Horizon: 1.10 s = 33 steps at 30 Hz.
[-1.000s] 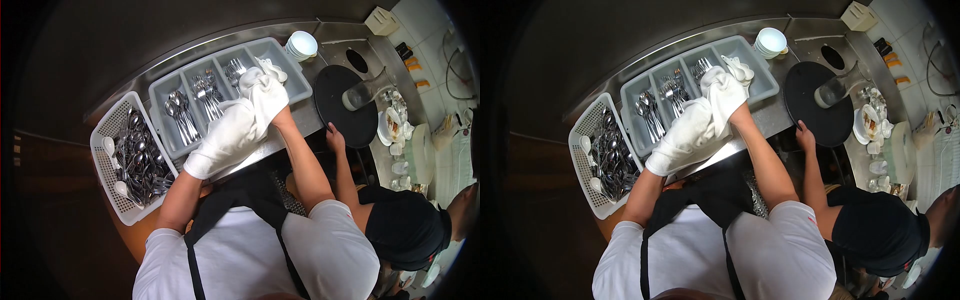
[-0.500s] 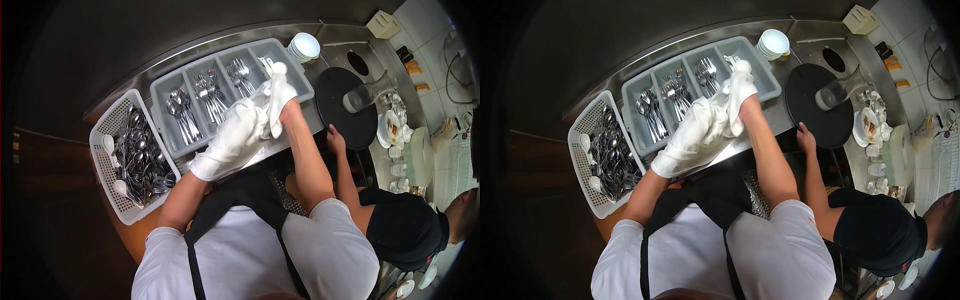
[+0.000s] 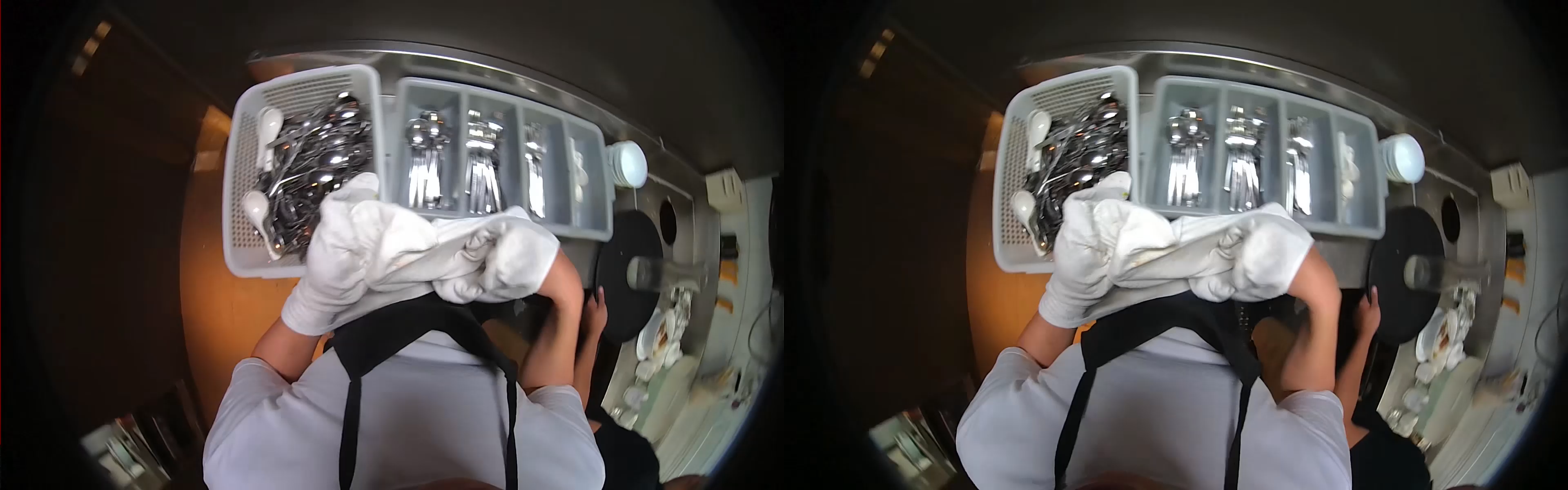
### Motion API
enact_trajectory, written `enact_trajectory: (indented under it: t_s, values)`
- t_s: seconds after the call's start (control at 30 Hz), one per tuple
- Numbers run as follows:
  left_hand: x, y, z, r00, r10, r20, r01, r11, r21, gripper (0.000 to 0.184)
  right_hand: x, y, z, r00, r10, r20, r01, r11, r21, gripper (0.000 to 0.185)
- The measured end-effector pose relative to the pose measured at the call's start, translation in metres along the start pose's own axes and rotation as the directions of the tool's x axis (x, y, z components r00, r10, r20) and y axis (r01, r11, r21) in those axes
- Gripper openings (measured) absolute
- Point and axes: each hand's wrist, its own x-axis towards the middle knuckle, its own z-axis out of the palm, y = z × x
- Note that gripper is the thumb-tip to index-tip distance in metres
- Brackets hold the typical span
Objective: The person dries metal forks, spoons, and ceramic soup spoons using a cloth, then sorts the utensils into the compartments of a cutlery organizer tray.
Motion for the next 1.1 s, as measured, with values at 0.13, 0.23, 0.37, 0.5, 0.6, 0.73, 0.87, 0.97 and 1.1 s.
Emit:
enact_trajectory:
  t_s: [0.13, 0.23, 0.37, 0.5, 0.6, 0.73, 0.87, 0.97, 1.1]
  values:
    - [-0.034, 0.013, -0.045, 0.93, 0.113, -0.35, -0.018, 0.964, 0.266, 0.052, -0.001, -0.031, -0.011, 0.978, 0.187, 0.09, -0.107, 0.824, -0.557, 0.02]
    - [-0.055, 0.035, -0.061, 0.902, -0.068, -0.426, 0.09, 0.995, 0.032, 0.043, 0.026, -0.076, -0.006, 0.974, 0.217, 0.062, -0.145, 0.811, -0.568, 0.017]
    - [-0.074, 0.033, -0.084, 0.85, 0.107, -0.516, 0.042, 0.962, 0.268, 0.022, 0.078, -0.121, 0.028, 0.986, 0.099, 0.132, -0.014, 0.844, -0.535, 0.023]
    - [-0.079, 0.053, -0.103, 0.834, 0.185, -0.52, 0.031, 0.925, 0.379, 0.024, 0.127, -0.126, 0.086, 0.969, -0.176, 0.175, 0.241, 0.839, -0.488, 0.023]
    - [-0.084, 0.056, -0.128, 0.857, 0.166, -0.488, 0.063, 0.906, 0.419, 0.03, 0.163, -0.129, 0.1, 0.981, -0.137, 0.137, 0.19, 0.826, -0.53, 0.018]
    - [-0.09, 0.043, -0.14, 0.802, 0.081, -0.592, 0.007, 0.989, 0.145, 0.036, 0.231, -0.101, 0.118, 0.977, -0.211, 0.035, 0.188, 0.773, -0.606, 0.012]
    - [-0.094, 0.029, -0.156, 0.856, 0.056, -0.513, 0.001, 0.994, 0.109, 0.041, 0.294, -0.075, 0.158, 0.991, -0.113, 0.066, 0.127, 0.707, -0.696, 0.014]
    - [-0.095, 0.033, -0.158, 0.829, 0.049, -0.557, 0.082, 0.975, 0.207, 0.038, 0.321, -0.082, 0.184, 0.984, -0.175, 0.03, 0.146, 0.704, -0.695, 0.013]
    - [-0.101, 0.025, -0.175, 0.892, -0.085, -0.444, 0.09, 0.996, -0.011, 0.022, 0.34, -0.1, 0.203, 0.941, -0.335, 0.048, 0.296, 0.745, -0.597, 0.013]
